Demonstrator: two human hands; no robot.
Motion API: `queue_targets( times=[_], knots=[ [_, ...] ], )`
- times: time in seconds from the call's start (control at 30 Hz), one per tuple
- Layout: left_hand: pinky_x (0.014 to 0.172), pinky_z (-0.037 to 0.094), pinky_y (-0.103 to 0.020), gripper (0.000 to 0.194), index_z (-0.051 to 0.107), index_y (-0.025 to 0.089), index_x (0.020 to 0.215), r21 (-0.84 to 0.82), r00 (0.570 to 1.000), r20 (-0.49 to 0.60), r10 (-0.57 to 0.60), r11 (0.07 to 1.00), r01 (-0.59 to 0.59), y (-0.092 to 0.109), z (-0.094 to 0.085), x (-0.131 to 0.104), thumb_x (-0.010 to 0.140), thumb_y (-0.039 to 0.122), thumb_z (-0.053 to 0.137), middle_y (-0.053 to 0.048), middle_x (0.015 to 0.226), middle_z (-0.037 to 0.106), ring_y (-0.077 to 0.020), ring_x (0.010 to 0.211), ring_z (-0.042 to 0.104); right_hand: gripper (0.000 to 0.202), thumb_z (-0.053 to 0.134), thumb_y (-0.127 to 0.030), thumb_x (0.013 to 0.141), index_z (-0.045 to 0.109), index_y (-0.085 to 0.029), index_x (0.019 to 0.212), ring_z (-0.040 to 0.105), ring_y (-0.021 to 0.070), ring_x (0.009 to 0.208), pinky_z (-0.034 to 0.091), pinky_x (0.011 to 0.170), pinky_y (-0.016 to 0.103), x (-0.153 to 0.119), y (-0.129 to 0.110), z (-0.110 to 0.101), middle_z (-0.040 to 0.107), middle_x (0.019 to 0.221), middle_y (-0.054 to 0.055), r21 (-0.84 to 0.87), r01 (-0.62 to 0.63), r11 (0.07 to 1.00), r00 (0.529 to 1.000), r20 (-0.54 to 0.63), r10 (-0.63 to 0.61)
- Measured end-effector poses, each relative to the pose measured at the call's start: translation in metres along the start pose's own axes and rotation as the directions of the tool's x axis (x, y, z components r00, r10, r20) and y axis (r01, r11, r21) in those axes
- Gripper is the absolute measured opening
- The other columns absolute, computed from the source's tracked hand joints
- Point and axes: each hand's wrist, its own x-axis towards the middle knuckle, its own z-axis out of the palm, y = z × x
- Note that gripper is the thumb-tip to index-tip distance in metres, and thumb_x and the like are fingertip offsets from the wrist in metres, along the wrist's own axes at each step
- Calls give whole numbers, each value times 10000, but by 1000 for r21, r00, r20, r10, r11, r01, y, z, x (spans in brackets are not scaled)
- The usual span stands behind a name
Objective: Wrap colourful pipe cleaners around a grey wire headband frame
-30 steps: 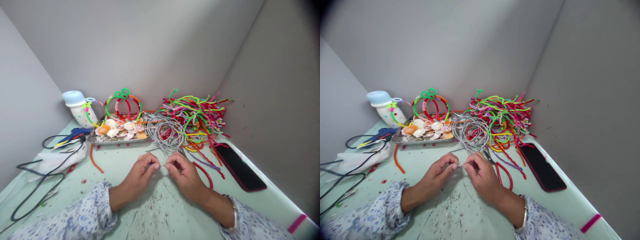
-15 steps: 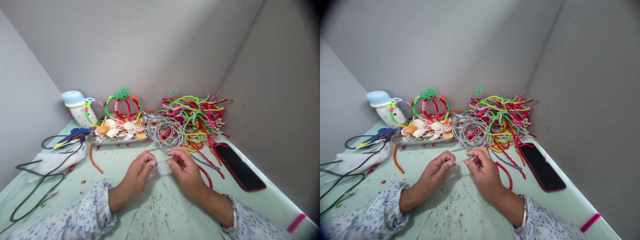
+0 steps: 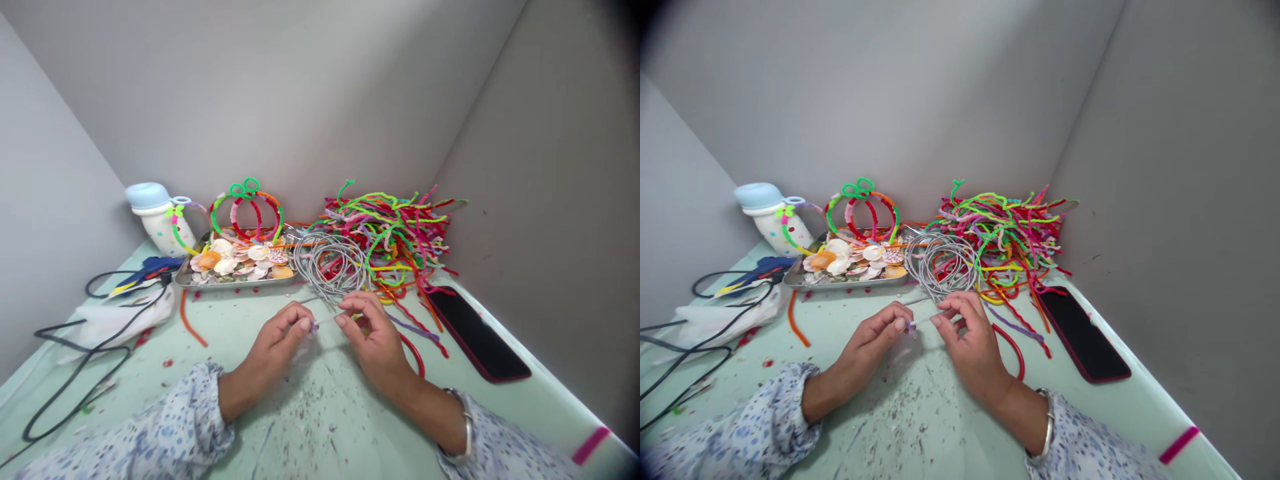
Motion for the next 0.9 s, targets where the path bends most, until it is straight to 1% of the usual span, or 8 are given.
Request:
queue_targets(
  times=[0.17, 0.4, 0.53, 0.63, 0.77, 0.83, 0.9],
  knots=[
    [716, 386, -260, 239, 536, 173, 819, 40, 1000, -13, 8, 999, -8, 1, 0, 1, 961, 342, 444, -3, 798, 500, -152, 763, 472, 95, 593, -293, 906, 606, -242, 984, 547, 201, 1062, 518, 752, 290, 0, 2, 0, 530, 1123, 56, -1, -1, 1000, 1000, 13, 1],
    [718, 391, -265, 259, 521, 178, 790, 108, 999, 6, 34, 994, -34, 2, -1, 2, 962, 339, 415, -7, 788, 494, -158, 758, 476, 80, 599, -278, 897, 610, -236, 964, 564, 199, 1026, 522, 734, 286, 0, 1, 0, 551, 1102, 56, -7, 4, 1000, 1000, 21, -4],
    [718, 393, -259, 250, 534, 176, 804, 78, 1000, -18, 26, 997, -25, 0, 1, 2, 962, 340, 431, -8, 793, 504, -156, 760, 479, 109, 598, -272, 897, 611, -246, 1002, 579, 196, 1001, 529, 716, 288, 1, 0, 0, 550, 1099, 57, 7, 15, 1000, 1000, 5, -15],
    [736, 402, -263, 233, 559, 174, 826, 50, 999, -31, 20, 999, -19, -1, 1, 1, 958, 337, 457, -14, 819, 533, -157, 778, 499, 152, 604, -260, 895, 618, -260, 1047, 589, 197, 1003, 535, 709, 292, 1, 0, -1, 539, 1141, 63, 20, 40, 999, 999, 16, -40],
    [777, 411, -274, 231, 595, 174, 852, 15, 999, -8, 42, 999, -41, 1, 1, 0, 966, 313, 451, -22, 860, 555, -160, 822, 522, 104, 603, -258, 901, 652, -265, 992, 586, 199, 1005, 529, 725, 302, 0, 1, -2, 548, 1137, 59, 9, 71, 997, 996, 44, -71],
    [811, 412, -281, 231, 617, 179, 896, -2, 998, -5, 55, 999, -55, 2, 0, 0, 975, 300, 437, -26, 894, 568, -163, 860, 535, 89, 596, -264, 907, 654, -264, 975, 575, 203, 1024, 522, 741, 306, 0, 2, -2, 556, 1112, 57, 6, 73, 997, 997, 19, -73],
    [858, 409, -292, 215, 631, 194, 981, -6, 998, -19, 51, 999, -51, 1, -1, -1, 976, 291, 439, -32, 960, 585, -172, 925, 549, 86, 585, -274, 914, 648, -263, 971, 562, 207, 1041, 514, 763, 313, 0, 4, -1, 558, 1093, 55, 17, 68, 998, 998, -18, -68]
  ],
)
